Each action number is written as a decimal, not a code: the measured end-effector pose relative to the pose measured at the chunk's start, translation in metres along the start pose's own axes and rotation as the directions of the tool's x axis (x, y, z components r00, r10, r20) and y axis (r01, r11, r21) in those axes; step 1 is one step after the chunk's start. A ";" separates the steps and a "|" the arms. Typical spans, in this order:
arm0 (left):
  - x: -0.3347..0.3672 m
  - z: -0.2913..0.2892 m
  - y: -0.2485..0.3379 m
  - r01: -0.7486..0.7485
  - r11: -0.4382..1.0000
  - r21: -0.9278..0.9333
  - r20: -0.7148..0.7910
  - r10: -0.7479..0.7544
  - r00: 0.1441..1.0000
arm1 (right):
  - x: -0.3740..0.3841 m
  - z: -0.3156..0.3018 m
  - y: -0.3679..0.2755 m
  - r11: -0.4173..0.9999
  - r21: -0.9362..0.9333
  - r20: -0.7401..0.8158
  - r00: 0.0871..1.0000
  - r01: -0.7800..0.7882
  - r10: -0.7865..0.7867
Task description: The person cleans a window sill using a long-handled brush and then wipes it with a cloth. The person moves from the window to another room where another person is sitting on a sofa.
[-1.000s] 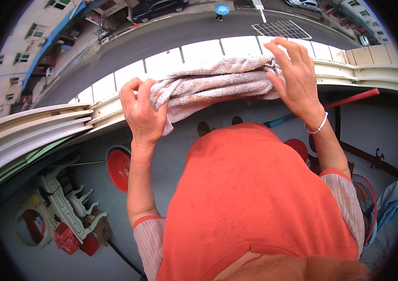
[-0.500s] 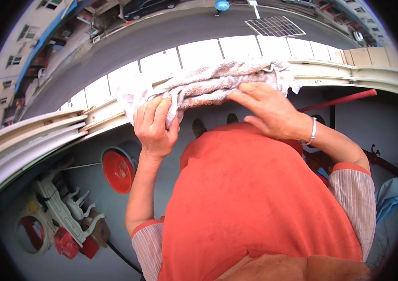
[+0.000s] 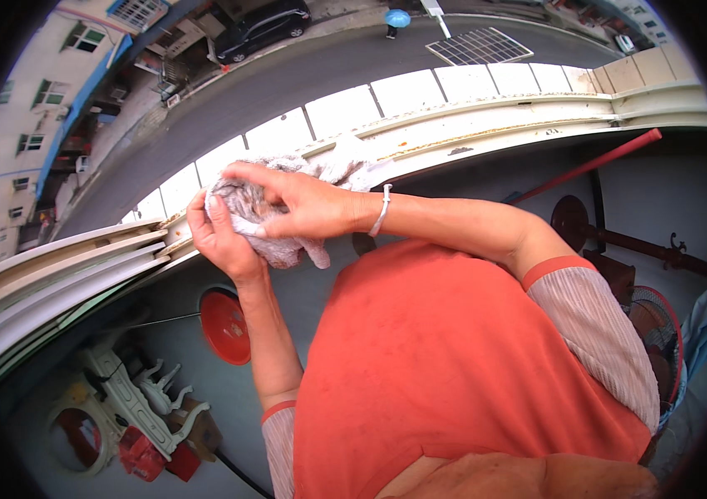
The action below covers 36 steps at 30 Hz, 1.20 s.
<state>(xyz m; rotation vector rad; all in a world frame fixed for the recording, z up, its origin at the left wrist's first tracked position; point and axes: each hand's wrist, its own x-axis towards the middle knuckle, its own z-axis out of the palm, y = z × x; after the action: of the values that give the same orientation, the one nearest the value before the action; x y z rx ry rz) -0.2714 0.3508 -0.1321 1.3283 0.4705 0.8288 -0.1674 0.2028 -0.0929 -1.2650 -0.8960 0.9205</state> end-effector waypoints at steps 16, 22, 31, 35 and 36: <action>0.144 0.056 0.141 -0.411 0.864 0.290 0.163 0.379 0.911 | 0.092 -0.104 -0.141 0.872 -0.148 -0.306 0.817 0.467 -0.489; 0.132 -0.004 0.166 -0.403 0.915 0.017 0.268 0.384 0.883 | 0.033 -0.100 -0.161 0.645 -0.319 0.034 0.689 0.694 -0.724; 0.052 -0.055 0.149 -0.455 0.755 0.472 0.443 0.243 0.863 | -0.048 -0.070 -0.108 0.191 -0.825 0.250 0.647 0.531 -0.720; 0.019 -0.073 0.063 -0.507 0.281 0.815 0.483 0.155 0.862 | -0.059 -0.069 -0.028 0.221 -0.958 0.158 0.979 0.183 -0.128; 0.011 -0.067 0.063 -0.490 0.327 0.808 0.452 0.187 0.872 | -0.053 -0.070 -0.032 0.189 -0.951 0.196 0.951 0.243 -0.238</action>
<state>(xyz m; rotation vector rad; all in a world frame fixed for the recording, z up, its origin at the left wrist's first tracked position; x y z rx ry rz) -0.3289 0.4045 -0.0839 2.6595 0.4170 0.6911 -0.1205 0.1255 -0.0699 -2.0842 -1.7738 -0.0772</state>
